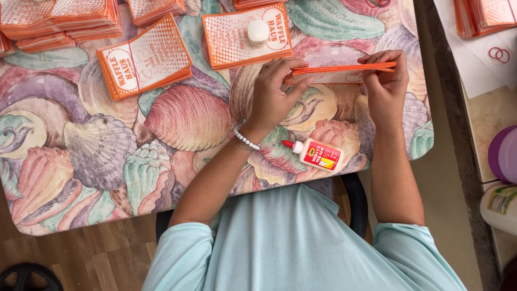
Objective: Applying white glue to the edges of paper bags and folding them to complete the assembly process.
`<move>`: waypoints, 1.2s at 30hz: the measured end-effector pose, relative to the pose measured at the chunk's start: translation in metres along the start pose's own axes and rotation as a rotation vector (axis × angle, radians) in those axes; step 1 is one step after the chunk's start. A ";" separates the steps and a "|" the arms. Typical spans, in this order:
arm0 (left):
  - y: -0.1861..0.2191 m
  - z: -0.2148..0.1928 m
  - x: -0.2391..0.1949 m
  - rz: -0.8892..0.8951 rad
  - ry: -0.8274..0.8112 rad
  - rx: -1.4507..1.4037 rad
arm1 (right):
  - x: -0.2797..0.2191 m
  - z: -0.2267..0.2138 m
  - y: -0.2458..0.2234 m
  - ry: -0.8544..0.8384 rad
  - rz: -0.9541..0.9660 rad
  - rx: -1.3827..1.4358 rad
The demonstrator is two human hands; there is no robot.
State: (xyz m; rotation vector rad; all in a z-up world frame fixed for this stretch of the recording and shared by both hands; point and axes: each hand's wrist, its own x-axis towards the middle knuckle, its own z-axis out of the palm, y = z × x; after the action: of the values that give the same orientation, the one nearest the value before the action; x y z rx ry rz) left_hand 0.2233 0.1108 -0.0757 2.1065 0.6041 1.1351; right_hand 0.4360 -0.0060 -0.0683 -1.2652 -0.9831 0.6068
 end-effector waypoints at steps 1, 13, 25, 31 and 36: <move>-0.001 -0.003 0.000 -0.004 0.002 0.002 | 0.000 -0.001 0.001 -0.005 0.003 0.001; 0.005 -0.017 0.004 0.121 -0.022 0.161 | -0.002 -0.004 0.003 -0.022 -0.032 -0.030; 0.010 -0.023 0.013 0.164 0.051 0.179 | -0.003 0.000 -0.009 -0.019 -0.011 -0.077; 0.007 -0.011 0.012 0.115 -0.043 0.136 | -0.002 0.002 -0.014 -0.175 -0.199 -0.016; 0.016 0.012 -0.001 -0.192 -0.019 -0.303 | -0.001 0.007 -0.008 -0.135 -0.184 -0.093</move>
State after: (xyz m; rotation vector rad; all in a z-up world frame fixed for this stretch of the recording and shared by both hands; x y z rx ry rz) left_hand 0.2345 0.0949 -0.0693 1.7606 0.5725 1.0264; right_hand 0.4287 -0.0050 -0.0606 -1.2109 -1.2371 0.5126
